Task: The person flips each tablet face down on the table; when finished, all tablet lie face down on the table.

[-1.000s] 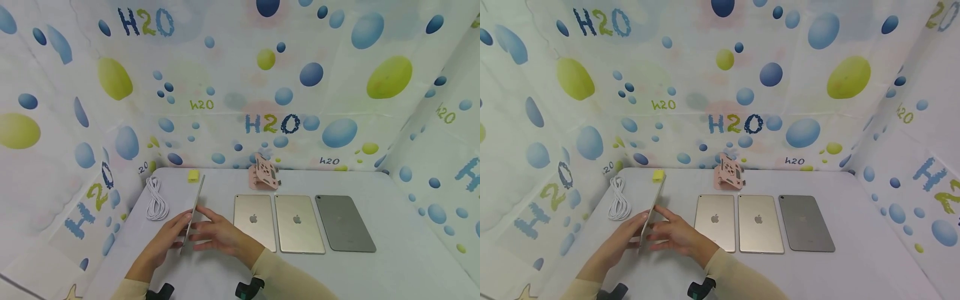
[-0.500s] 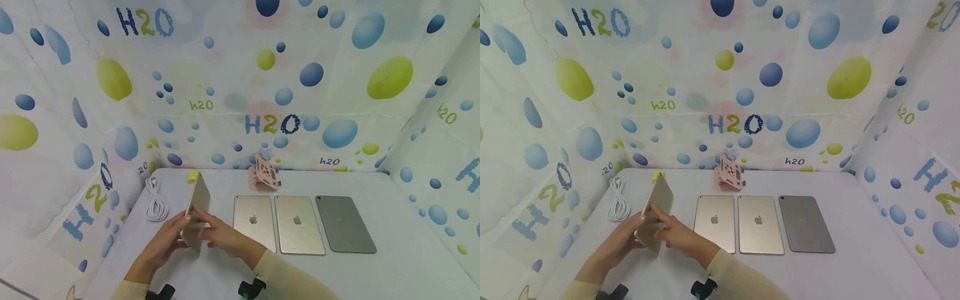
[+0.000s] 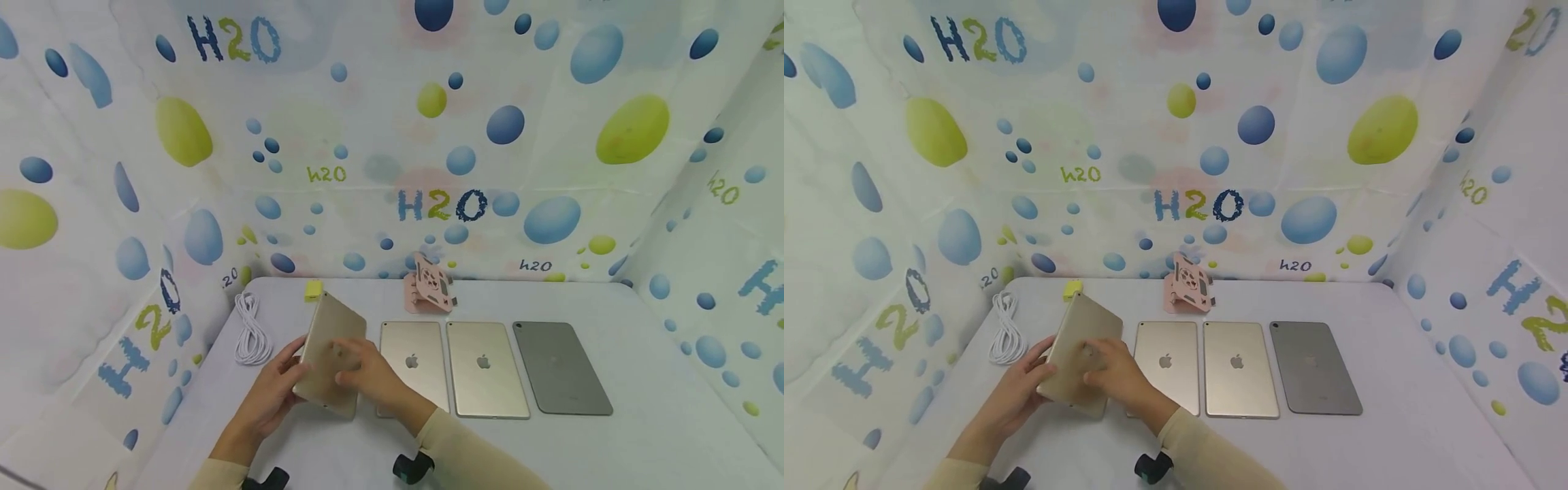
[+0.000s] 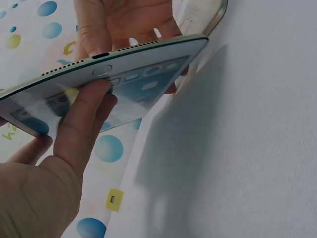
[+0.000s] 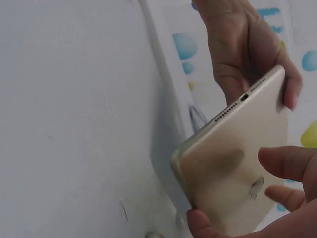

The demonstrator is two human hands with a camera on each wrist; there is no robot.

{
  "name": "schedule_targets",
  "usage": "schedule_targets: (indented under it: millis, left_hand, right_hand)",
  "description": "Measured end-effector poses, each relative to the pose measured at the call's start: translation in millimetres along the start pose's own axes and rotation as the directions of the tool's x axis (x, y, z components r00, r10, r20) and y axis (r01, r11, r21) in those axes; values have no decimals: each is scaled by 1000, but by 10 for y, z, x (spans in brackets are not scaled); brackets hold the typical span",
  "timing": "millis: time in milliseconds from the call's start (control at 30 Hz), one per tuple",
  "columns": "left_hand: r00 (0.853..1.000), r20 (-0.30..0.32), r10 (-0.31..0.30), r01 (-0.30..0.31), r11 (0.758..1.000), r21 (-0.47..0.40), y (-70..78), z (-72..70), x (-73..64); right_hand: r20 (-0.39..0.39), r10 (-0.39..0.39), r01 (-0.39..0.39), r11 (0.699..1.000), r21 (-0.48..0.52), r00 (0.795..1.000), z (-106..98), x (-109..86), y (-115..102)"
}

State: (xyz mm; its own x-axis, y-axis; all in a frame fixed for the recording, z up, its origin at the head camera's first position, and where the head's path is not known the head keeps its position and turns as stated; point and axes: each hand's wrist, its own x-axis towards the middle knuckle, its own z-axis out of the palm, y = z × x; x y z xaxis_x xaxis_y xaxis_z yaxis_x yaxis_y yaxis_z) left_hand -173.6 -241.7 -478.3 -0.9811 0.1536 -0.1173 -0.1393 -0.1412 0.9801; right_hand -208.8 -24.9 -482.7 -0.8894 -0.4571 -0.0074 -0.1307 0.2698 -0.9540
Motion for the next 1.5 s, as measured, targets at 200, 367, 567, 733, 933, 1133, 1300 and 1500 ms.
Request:
schedule_targets:
  millis: [200, 367, 567, 733, 933, 1133, 1300, 1500]
  left_hand:
    - [995, -91, -27, 19, 996, -83, -84, -101, 45]
    - [975, -219, -28, 74, 977, 202, -133, -153, 73]
    - [960, -278, 26, 126, 849, 513, -154, -177, 63]
    - [964, -265, 30, 140, 788, 599, -173, -173, 42]
    - [969, -243, 38, 140, 727, 672, -185, -155, 27]
    - [975, -224, 7, 157, 692, 705, -166, -157, 33]
    - [976, -218, -21, 174, 679, 713, -147, -163, 34]
    - [976, -216, -40, 186, 674, 715, -120, -158, 16]
  right_hand:
    - [-49, 136, -120, 962, 245, 989, -68, 56, 81]
    - [-87, 229, -181, 910, 373, 970, -84, 78, 124]
    - [-81, 237, -184, 892, 413, 968, -110, 78, 124]
    - [-61, 261, -218, 897, 384, 963, -126, 68, 67]
    - [-58, 312, -270, 890, 367, 948, -140, 57, -21]
    - [-50, 329, -281, 867, 412, 943, -145, 40, -14]
    - [-44, 318, -266, 855, 445, 947, -160, 40, 6]
    - [-32, 305, -256, 849, 462, 952, -195, 26, 17]
